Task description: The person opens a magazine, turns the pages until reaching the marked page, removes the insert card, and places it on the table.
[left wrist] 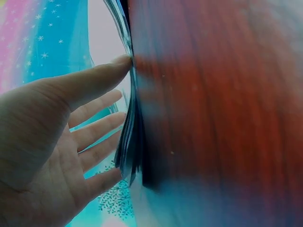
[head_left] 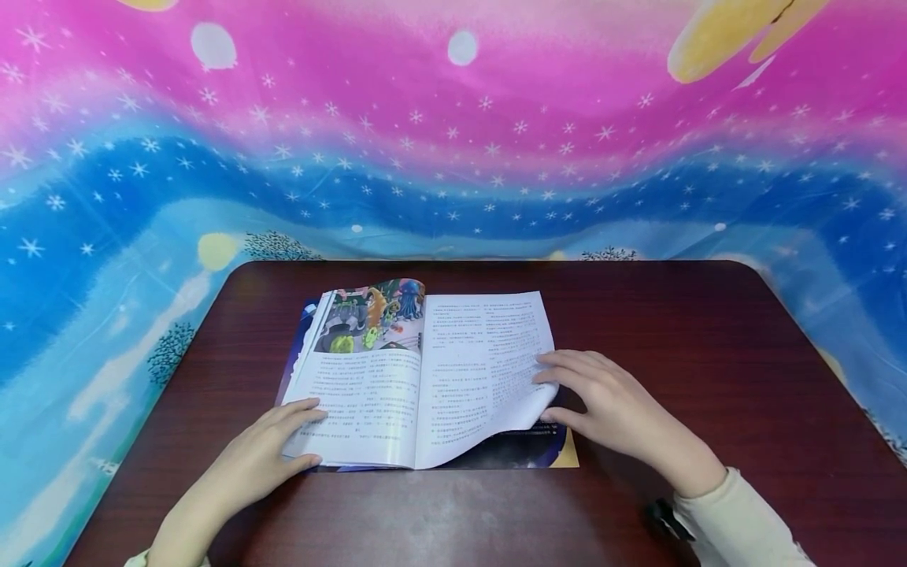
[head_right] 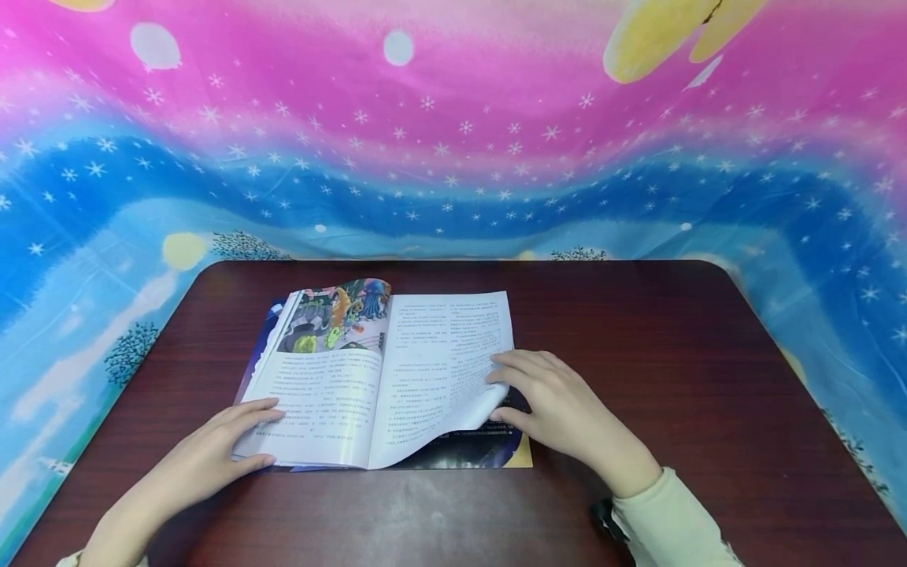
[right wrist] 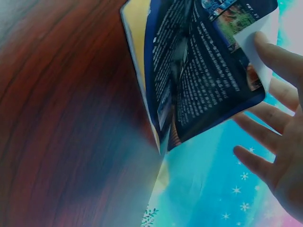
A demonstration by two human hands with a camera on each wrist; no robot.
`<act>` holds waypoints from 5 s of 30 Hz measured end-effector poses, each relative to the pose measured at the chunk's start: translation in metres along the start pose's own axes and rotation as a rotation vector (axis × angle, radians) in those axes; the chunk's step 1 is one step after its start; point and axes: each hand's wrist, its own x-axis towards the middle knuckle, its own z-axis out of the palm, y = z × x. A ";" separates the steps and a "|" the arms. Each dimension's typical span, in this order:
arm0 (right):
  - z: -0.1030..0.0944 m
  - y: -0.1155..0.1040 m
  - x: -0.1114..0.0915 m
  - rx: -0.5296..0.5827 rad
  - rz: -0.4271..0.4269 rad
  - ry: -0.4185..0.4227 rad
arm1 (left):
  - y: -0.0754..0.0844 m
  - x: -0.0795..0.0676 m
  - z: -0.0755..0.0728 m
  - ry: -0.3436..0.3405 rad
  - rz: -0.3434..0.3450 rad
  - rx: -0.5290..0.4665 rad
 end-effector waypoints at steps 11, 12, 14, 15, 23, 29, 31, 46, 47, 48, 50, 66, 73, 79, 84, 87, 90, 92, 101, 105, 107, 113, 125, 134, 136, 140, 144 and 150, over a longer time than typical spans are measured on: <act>-0.001 -0.005 0.014 0.075 -0.066 0.155 | 0.028 0.015 -0.013 0.079 0.035 0.019; -0.002 -0.006 0.015 0.081 -0.069 0.163 | 0.033 0.017 -0.014 0.085 0.039 0.011; -0.003 -0.009 0.018 0.093 -0.071 0.175 | 0.044 0.021 -0.016 0.099 0.050 -0.016; -0.003 -0.010 0.020 0.099 -0.071 0.180 | 0.049 0.023 -0.017 0.106 0.062 -0.034; -0.002 -0.020 0.030 0.148 -0.073 0.224 | 0.095 0.040 -0.020 0.200 0.292 -0.162; -0.005 -0.026 0.034 0.152 -0.074 0.237 | 0.123 0.052 -0.018 0.236 0.472 -0.221; -0.006 -0.027 0.034 0.148 -0.075 0.231 | 0.130 0.056 -0.017 0.255 0.523 -0.238; -0.011 -0.035 0.033 0.125 -0.124 0.235 | 0.167 0.069 -0.003 0.274 0.661 -0.248; -0.012 -0.036 0.033 0.123 -0.121 0.233 | 0.167 0.069 -0.003 0.278 0.658 -0.246; -0.012 -0.036 0.032 0.118 -0.117 0.231 | 0.167 0.069 -0.003 0.286 0.655 -0.239; -0.012 -0.037 0.032 0.113 -0.109 0.227 | 0.167 0.070 -0.003 0.304 0.651 -0.231; -0.011 -0.038 0.028 0.135 -0.074 0.299 | 0.144 0.063 -0.003 0.542 0.446 -0.231; -0.005 -0.031 0.015 0.095 -0.061 0.237 | 0.122 0.053 -0.004 0.624 0.358 -0.224; -0.003 -0.020 0.001 0.042 -0.043 0.196 | 0.103 0.042 -0.005 0.664 0.213 -0.205; -0.001 -0.014 -0.008 0.021 -0.055 0.185 | 0.090 0.032 -0.006 0.687 0.118 -0.183; 0.001 -0.011 -0.012 0.013 -0.066 0.171 | 0.083 0.026 -0.007 0.689 0.075 -0.173; 0.002 -0.007 -0.015 0.001 -0.074 0.156 | 0.075 0.019 -0.007 0.688 0.044 -0.156; 0.003 -0.005 -0.017 -0.011 -0.077 0.144 | 0.070 0.015 -0.007 0.688 0.028 -0.145; 0.008 0.007 -0.026 -0.021 -0.093 0.085 | 0.047 -0.004 -0.003 0.645 -0.028 -0.071; 0.011 0.012 -0.028 -0.018 -0.097 0.045 | 0.040 -0.011 -0.002 0.607 -0.064 -0.061; 0.012 0.013 -0.030 -0.020 -0.096 0.026 | 0.038 -0.014 -0.002 0.589 -0.083 -0.061; 0.016 0.014 -0.034 -0.029 -0.087 -0.027 | 0.034 -0.019 -0.003 0.527 -0.139 -0.060; 0.021 0.013 -0.038 -0.024 0.010 -0.217 | 0.018 -0.028 -0.005 0.348 -0.254 -0.035; 0.024 0.014 -0.039 -0.037 0.019 -0.232 | 0.005 -0.028 -0.009 0.181 -0.240 0.010; 0.024 0.014 -0.039 -0.034 0.022 -0.236 | 0.004 -0.028 -0.010 0.169 -0.210 0.026; 0.024 0.014 -0.038 -0.030 0.037 -0.251 | 0.003 -0.024 -0.011 0.146 -0.125 0.045; 0.024 0.014 -0.037 -0.025 0.049 -0.258 | 0.001 -0.019 -0.010 0.120 -0.050 0.060; 0.024 0.014 -0.036 -0.019 0.054 -0.260 | -0.002 -0.011 -0.009 0.066 -0.001 0.049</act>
